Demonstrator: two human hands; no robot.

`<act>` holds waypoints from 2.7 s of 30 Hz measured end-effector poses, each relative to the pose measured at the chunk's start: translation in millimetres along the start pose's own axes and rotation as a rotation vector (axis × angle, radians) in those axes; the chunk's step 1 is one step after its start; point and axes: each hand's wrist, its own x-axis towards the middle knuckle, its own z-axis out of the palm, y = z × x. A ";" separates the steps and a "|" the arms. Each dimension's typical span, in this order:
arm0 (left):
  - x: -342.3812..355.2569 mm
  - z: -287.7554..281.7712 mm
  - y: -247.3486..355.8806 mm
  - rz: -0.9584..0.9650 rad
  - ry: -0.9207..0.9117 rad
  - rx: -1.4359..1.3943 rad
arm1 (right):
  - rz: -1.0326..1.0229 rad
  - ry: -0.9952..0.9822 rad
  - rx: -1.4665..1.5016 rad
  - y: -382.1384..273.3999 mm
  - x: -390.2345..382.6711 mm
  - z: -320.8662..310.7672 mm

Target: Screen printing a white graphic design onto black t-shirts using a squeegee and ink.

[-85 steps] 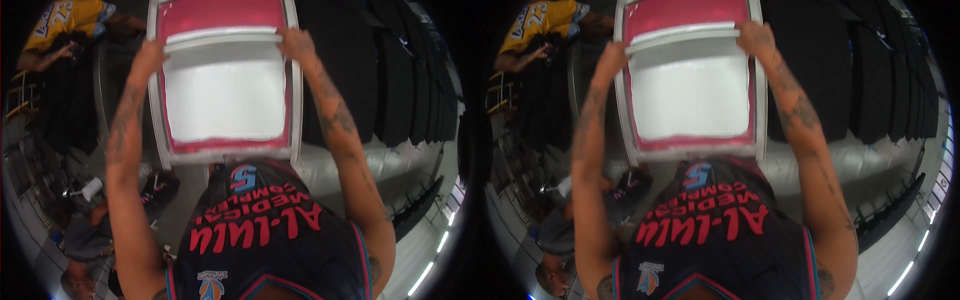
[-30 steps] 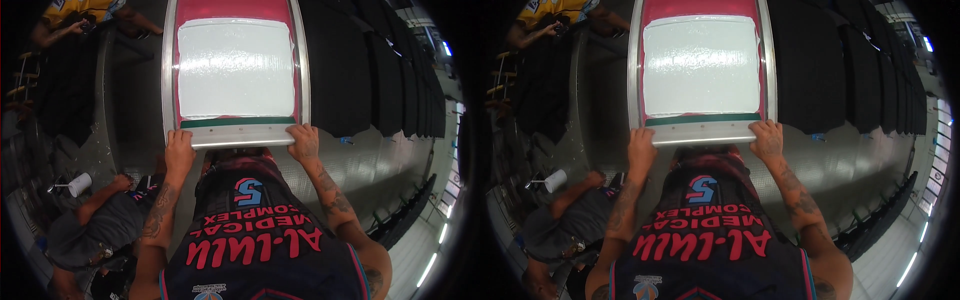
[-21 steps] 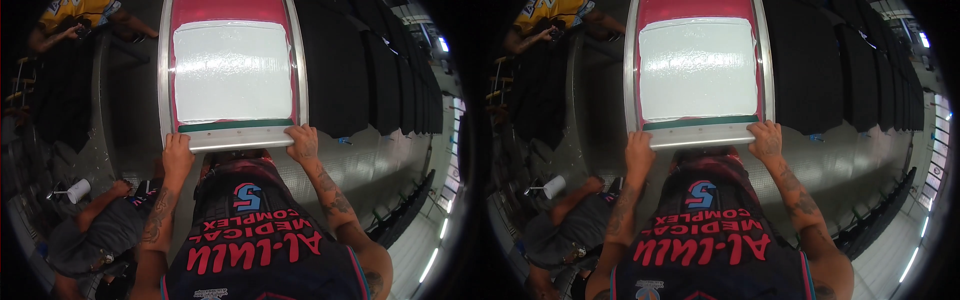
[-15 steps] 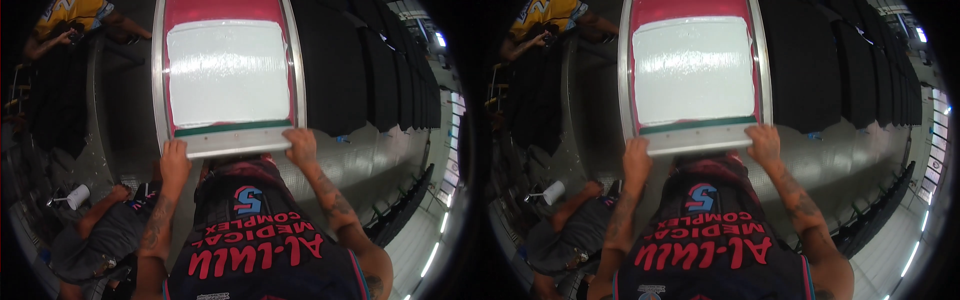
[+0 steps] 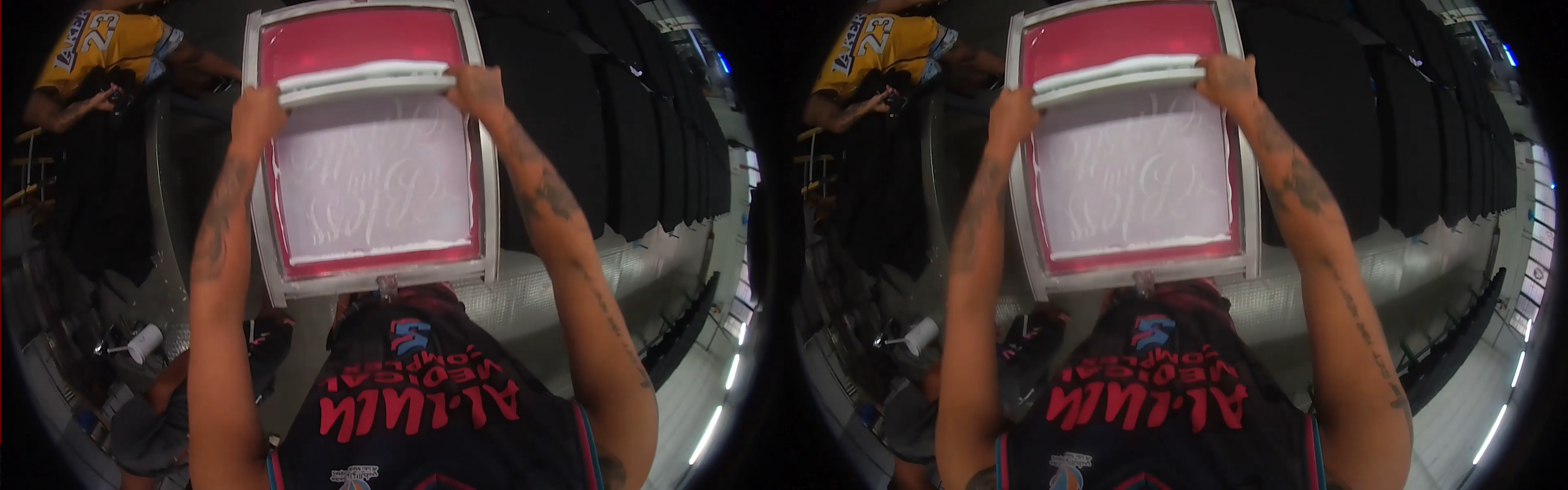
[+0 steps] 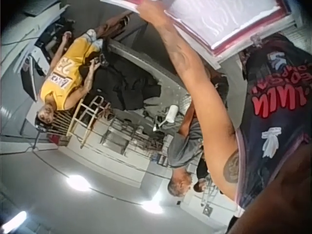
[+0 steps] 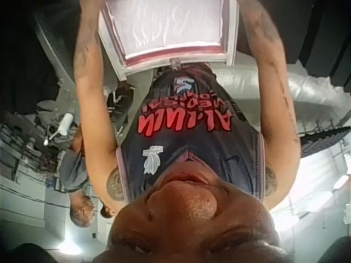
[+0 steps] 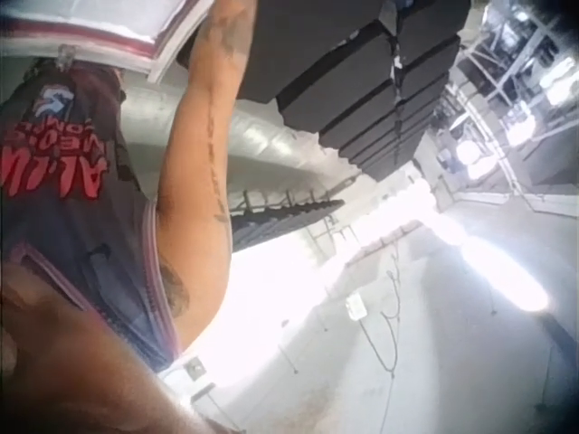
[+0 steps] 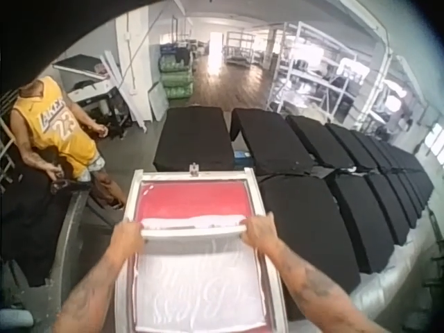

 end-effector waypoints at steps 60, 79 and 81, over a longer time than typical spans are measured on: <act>-259.1 -11.9 46.2 0.015 -0.117 -0.151 | -0.037 0.064 0.144 -55.7 -271.3 3.5; 148.7 -76.4 -13.7 0.193 -0.455 -0.093 | -0.019 -0.308 0.396 37.8 92.6 -78.9; 158.3 -81.5 -3.9 0.101 -0.499 -0.191 | 0.011 -0.344 0.379 44.6 109.6 -83.2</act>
